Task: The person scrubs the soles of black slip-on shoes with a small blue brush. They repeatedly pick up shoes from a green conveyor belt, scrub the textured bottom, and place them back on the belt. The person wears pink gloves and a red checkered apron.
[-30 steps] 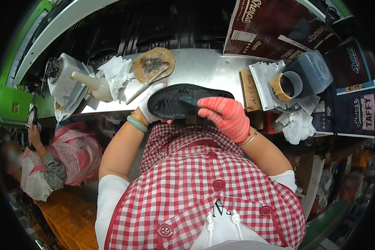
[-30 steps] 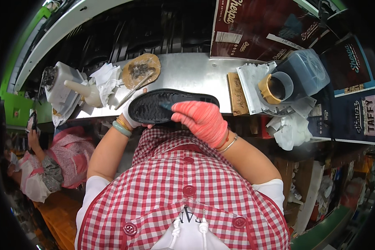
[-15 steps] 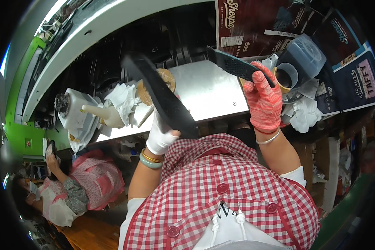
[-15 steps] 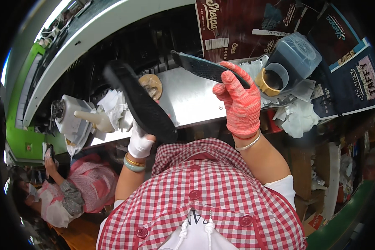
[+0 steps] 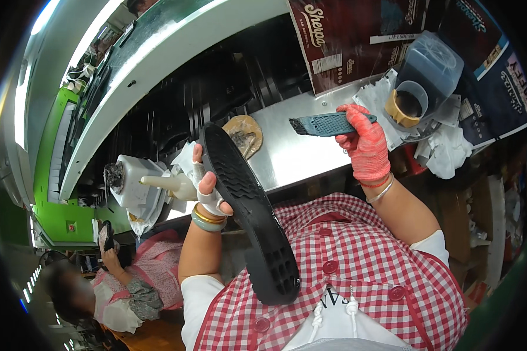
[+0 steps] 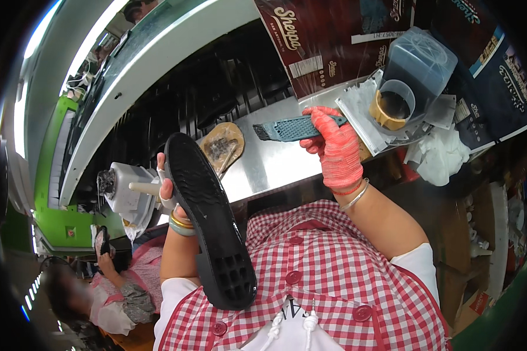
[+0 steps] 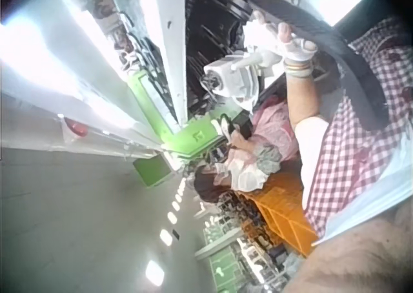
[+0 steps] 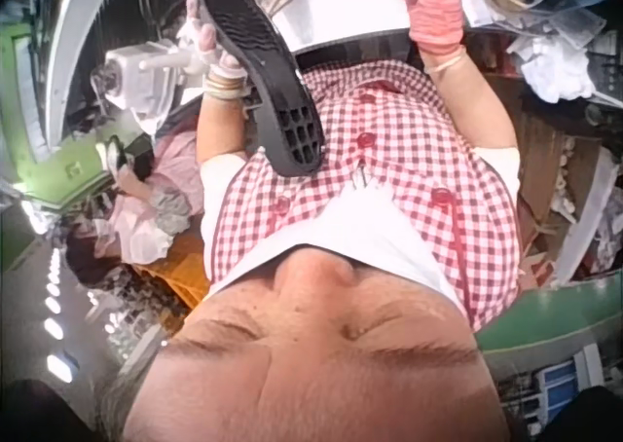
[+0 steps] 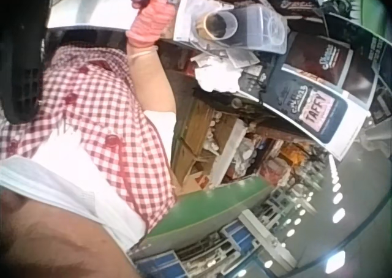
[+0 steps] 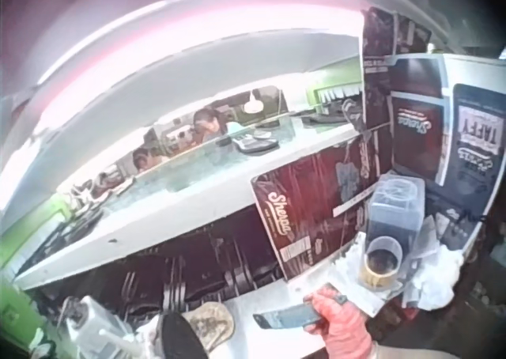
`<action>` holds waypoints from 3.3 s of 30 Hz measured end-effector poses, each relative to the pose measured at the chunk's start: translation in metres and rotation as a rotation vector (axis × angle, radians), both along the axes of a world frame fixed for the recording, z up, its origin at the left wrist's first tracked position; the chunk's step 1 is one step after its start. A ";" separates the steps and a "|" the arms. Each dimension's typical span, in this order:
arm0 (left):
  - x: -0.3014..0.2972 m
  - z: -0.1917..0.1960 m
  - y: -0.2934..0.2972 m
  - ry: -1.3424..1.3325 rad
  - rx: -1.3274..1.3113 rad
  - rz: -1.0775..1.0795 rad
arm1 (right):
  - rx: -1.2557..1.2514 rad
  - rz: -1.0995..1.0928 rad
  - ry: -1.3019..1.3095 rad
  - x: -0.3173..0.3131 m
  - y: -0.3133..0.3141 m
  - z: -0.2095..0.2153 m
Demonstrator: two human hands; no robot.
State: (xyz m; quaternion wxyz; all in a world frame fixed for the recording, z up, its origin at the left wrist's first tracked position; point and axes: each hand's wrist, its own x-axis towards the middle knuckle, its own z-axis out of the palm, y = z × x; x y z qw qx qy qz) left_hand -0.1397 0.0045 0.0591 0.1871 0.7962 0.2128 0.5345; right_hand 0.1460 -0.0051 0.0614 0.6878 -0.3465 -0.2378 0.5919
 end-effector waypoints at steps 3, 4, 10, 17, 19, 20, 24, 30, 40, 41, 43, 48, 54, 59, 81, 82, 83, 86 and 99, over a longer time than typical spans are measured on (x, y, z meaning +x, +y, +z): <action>0.000 0.005 0.000 -0.043 -0.108 -0.139 | -0.019 0.007 -0.028 0.001 -0.001 -0.002; -0.001 0.006 0.000 -0.043 -0.116 -0.157 | -0.028 0.010 -0.040 0.002 -0.001 -0.004; -0.003 0.003 0.002 -0.093 -0.139 -0.131 | -0.011 0.011 -0.055 0.011 -0.004 -0.013; 0.024 0.008 0.020 -0.300 -0.516 -0.329 | 0.044 -0.100 -0.201 0.009 -0.003 -0.021; 0.042 0.032 0.002 -0.037 -0.397 -0.215 | 0.130 -0.179 -0.300 0.004 0.004 -0.036; 0.046 0.035 -0.010 -0.116 -0.399 -0.186 | 0.187 -0.195 -0.379 0.001 0.008 -0.047; 0.071 0.047 -0.016 -0.486 -0.670 -0.435 | 0.262 -0.235 -0.586 0.006 0.014 -0.077; 0.119 0.168 0.080 -0.815 -0.691 -0.574 | 0.241 -0.296 -0.466 0.006 0.010 -0.080; 0.104 0.099 0.100 -0.572 -0.755 -0.161 | 0.419 -0.437 -1.153 0.006 0.007 -0.099; 0.083 0.104 0.111 -0.437 -0.528 0.016 | 0.421 -0.420 -1.171 0.007 0.008 -0.100; 0.027 0.119 0.142 -0.182 -0.121 0.393 | 0.405 -0.376 -1.182 0.005 0.011 -0.107; -0.166 0.147 0.242 0.263 0.172 1.230 | 0.431 -0.317 -1.234 -0.006 0.024 -0.124; -0.296 0.178 0.265 0.546 -0.440 1.707 | 0.361 -0.251 -1.289 -0.006 0.021 -0.127; -0.332 0.190 0.266 0.538 -0.591 1.573 | 0.339 -0.219 -1.392 -0.006 0.021 -0.130; -0.037 0.078 0.068 -0.636 -0.274 0.335 | 0.456 -0.390 -1.278 0.005 0.008 -0.100; -0.022 0.050 0.044 -0.504 -0.294 0.340 | 0.460 -0.384 -1.229 0.011 0.001 -0.094; -0.022 0.013 0.027 -0.250 -0.215 0.449 | 0.384 -0.365 -1.090 0.017 -0.004 -0.085; 0.031 -0.038 -0.022 -0.046 -0.300 0.373 | 0.339 -0.475 -1.018 0.053 -0.007 -0.052; 0.087 -0.104 -0.019 -0.948 -1.751 -0.531 | -0.212 -0.369 -0.858 0.178 -0.013 0.016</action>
